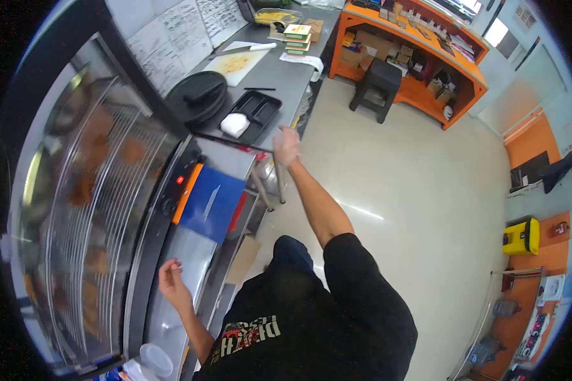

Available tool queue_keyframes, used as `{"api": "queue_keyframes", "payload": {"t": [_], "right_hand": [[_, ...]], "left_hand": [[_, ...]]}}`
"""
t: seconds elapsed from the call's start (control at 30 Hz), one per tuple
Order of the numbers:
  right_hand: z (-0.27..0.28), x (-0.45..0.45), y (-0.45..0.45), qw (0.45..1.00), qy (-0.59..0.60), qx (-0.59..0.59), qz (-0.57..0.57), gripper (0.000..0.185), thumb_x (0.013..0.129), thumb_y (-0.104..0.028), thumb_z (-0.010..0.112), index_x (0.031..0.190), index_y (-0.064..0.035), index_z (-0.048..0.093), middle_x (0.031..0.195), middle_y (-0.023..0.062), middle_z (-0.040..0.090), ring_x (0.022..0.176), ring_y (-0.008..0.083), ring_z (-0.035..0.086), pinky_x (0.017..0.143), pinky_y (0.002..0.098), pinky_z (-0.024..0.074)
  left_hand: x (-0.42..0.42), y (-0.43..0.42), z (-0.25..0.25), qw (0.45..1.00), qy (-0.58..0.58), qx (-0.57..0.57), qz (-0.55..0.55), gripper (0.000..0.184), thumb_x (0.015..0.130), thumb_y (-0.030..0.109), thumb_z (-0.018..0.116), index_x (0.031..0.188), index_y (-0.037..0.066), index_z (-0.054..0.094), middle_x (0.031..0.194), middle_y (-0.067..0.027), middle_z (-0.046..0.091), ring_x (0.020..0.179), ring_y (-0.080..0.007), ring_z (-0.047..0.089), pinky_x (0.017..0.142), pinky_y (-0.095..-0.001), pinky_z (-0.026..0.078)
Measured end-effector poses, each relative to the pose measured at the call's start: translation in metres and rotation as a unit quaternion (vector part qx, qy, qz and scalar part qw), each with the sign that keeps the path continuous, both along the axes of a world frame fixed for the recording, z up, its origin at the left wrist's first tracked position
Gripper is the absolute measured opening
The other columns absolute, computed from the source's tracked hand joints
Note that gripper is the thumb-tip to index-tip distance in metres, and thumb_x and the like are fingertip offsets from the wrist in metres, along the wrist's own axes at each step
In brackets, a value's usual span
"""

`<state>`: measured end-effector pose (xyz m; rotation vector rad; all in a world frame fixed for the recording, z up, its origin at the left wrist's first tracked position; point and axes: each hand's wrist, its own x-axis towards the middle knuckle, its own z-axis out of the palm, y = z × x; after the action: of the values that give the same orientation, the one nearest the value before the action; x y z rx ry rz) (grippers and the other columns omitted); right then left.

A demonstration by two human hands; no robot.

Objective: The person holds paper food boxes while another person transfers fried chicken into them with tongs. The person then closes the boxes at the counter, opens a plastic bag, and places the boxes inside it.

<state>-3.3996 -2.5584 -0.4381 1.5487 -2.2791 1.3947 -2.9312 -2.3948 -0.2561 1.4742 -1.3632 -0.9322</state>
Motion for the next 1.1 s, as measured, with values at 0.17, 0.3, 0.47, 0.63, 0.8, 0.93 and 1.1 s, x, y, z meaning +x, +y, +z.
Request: {"api": "queue_keyframes", "payload": {"t": [0.17,0.3,0.47,0.63,0.8,0.93,1.1], "right_hand": [[0.065,-0.058,-0.101,0.984,0.026,0.175,0.002,0.045,0.094,-0.026,0.058,0.132,-0.0026,0.054,0.13,0.0214,0.057,0.124,0.0384,0.052,0.108,0.046,0.041],[0.017,-0.104,-0.162,0.968,0.071,0.213,0.115,0.039,0.095,-0.017,0.054,0.131,-0.0019,0.054,0.115,0.0241,0.063,0.11,0.0407,0.059,0.094,0.0486,0.0496],[0.025,-0.111,-0.179,0.937,0.011,0.255,0.24,0.036,0.093,-0.012,0.052,0.127,-0.0002,0.055,0.101,0.0249,0.065,0.098,0.0417,0.063,0.086,0.0492,0.0522],[0.024,-0.115,-0.196,0.914,-0.028,0.275,0.297,0.037,0.093,-0.011,0.052,0.128,0.0014,0.055,0.103,0.0261,0.065,0.099,0.0437,0.061,0.089,0.0511,0.0507],[0.049,-0.138,-0.191,0.953,-0.016,0.064,0.296,0.031,0.094,-0.017,0.057,0.12,0.0,0.057,0.103,0.0217,0.064,0.097,0.0432,0.06,0.089,0.0493,0.0508],[0.067,-0.145,-0.16,0.883,-0.147,0.086,0.438,0.022,0.093,-0.015,0.059,0.11,-0.0008,0.059,0.098,0.0188,0.063,0.094,0.0386,0.061,0.086,0.0457,0.0518],[0.046,-0.077,-0.066,0.696,-0.32,0.201,0.611,0.026,0.095,-0.021,0.062,0.115,-0.0046,0.061,0.103,0.0114,0.065,0.093,0.0286,0.064,0.082,0.0386,0.0538]], "left_hand": [[-0.147,-0.094,-0.055,0.992,0.03,0.095,-0.076,0.033,0.101,0.012,0.057,0.131,0.0,0.055,0.129,-0.0118,0.06,0.113,-0.02,0.061,0.092,-0.0327,0.05],[-0.254,-0.178,-0.115,0.992,0.05,0.12,0.0,0.047,0.101,0.017,0.057,0.143,-0.001,0.046,0.14,-0.0155,0.054,0.12,-0.0227,0.058,0.096,-0.0347,0.049],[-0.338,-0.243,-0.143,0.936,0.214,0.223,0.171,0.053,0.102,0.02,0.058,0.147,-0.004,0.042,0.14,-0.0176,0.053,0.122,-0.0211,0.056,0.098,-0.0306,0.046],[-0.359,-0.243,-0.152,0.958,0.162,0.165,0.172,0.05,0.103,0.015,0.054,0.144,-0.009,0.042,0.137,-0.0171,0.057,0.125,-0.0216,0.053,0.107,-0.0311,0.038],[-0.377,-0.229,-0.143,0.936,0.161,0.182,0.254,0.053,0.103,0.019,0.055,0.147,-0.006,0.04,0.143,-0.017,0.052,0.126,-0.0235,0.054,0.107,-0.0332,0.04],[-0.416,-0.19,-0.105,0.934,0.069,0.091,0.337,0.039,0.103,0.017,0.053,0.136,-0.003,0.05,0.13,-0.0154,0.059,0.112,-0.0212,0.059,0.095,-0.0336,0.046],[-0.459,-0.098,-0.072,0.953,-0.054,-0.039,0.294,0.018,0.101,0.013,0.053,0.11,-0.002,0.057,0.103,-0.0103,0.059,0.092,-0.0186,0.057,0.082,-0.0323,0.047]]}}
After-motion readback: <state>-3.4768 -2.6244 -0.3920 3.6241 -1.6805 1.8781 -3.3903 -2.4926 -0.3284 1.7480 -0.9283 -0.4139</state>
